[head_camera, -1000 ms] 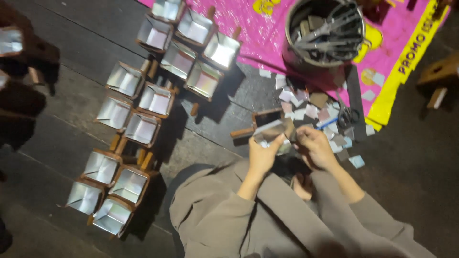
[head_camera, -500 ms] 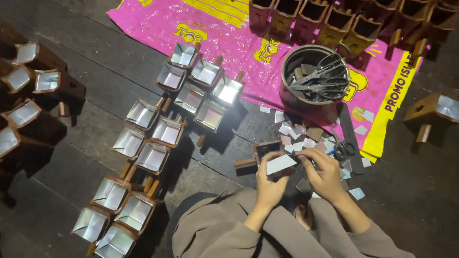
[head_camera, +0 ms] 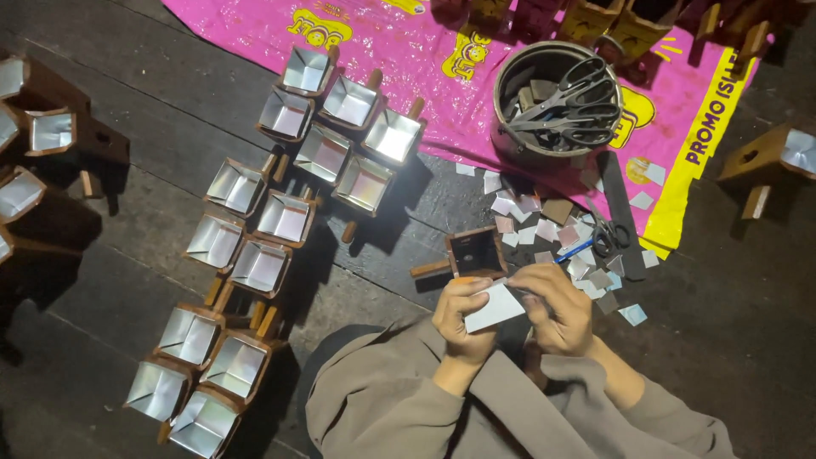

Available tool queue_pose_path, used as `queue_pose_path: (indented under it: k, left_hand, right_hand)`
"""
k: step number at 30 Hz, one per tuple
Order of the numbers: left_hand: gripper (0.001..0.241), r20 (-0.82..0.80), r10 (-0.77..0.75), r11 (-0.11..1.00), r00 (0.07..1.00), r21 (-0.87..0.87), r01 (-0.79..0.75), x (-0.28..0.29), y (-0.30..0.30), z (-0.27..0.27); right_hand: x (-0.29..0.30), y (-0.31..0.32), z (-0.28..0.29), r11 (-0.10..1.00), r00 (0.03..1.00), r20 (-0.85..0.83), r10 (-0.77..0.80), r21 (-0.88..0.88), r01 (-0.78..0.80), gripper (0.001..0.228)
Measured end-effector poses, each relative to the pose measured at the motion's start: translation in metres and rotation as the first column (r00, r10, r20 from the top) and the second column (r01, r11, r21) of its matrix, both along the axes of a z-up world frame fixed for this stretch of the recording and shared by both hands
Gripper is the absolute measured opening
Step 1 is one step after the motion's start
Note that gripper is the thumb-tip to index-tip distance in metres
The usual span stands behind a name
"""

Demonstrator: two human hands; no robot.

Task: Lining the interior of small wooden boxes with paper or foil sheets by hand.

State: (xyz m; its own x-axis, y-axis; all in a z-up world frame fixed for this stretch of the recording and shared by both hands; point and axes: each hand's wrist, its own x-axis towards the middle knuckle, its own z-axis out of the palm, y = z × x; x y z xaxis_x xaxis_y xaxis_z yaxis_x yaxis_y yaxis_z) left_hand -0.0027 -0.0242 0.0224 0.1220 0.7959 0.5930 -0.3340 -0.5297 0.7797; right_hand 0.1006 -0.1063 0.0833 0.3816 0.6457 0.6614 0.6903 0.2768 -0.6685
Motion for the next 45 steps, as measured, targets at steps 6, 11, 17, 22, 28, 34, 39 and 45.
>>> queue_pose_path:
  k: [6,11,17,22,28,34,39,45]
  left_hand:
    - [0.024,0.039,-0.024,0.996,0.999,0.084,0.020,-0.005,0.004,-0.003]
    - [0.025,0.066,-0.070,0.997,0.995,0.039,0.068,-0.004,0.004,0.018]
    - [0.021,0.072,-0.100,0.995,0.992,0.018,0.099,0.000,0.006,0.027]
    - [0.018,0.046,-0.126,0.992,0.991,0.037,0.124,-0.002,0.012,0.025]
    - [0.020,0.067,-0.164,0.987,0.984,0.003,0.164,-0.004,0.010,0.023]
    - [0.021,0.041,-0.134,0.991,0.990,0.034,0.133,-0.003,0.018,0.023]
    - [0.018,-0.091,-0.103,0.994,0.990,0.028,0.106,-0.009,0.010,0.008]
    - [0.017,-0.075,-0.120,0.990,0.990,0.072,0.125,-0.003,0.021,0.005]
  right_hand:
    - [0.001,-0.005,0.010,0.997,0.994,-0.089,0.059,-0.043,-0.063,0.043]
    - [0.008,-0.005,0.005,0.993,0.975,-0.199,0.095,-0.056,-0.108,0.041]
    - [0.019,-0.004,0.008,0.974,0.942,-0.291,0.170,-0.096,-0.205,0.038]
    - [0.017,-0.010,0.003,0.971,0.925,-0.357,0.135,-0.137,-0.194,0.038]
    - [0.018,-0.011,0.003,0.969,0.935,-0.303,0.182,-0.105,-0.223,0.034]
    - [0.024,-0.018,-0.015,0.978,0.933,-0.331,0.145,-0.098,-0.187,0.027]
    - [0.016,-0.021,-0.012,0.943,0.945,-0.324,0.043,-0.299,-0.146,0.036]
    - [0.017,-0.021,-0.001,0.941,0.950,-0.312,0.006,-0.319,-0.111,0.038]
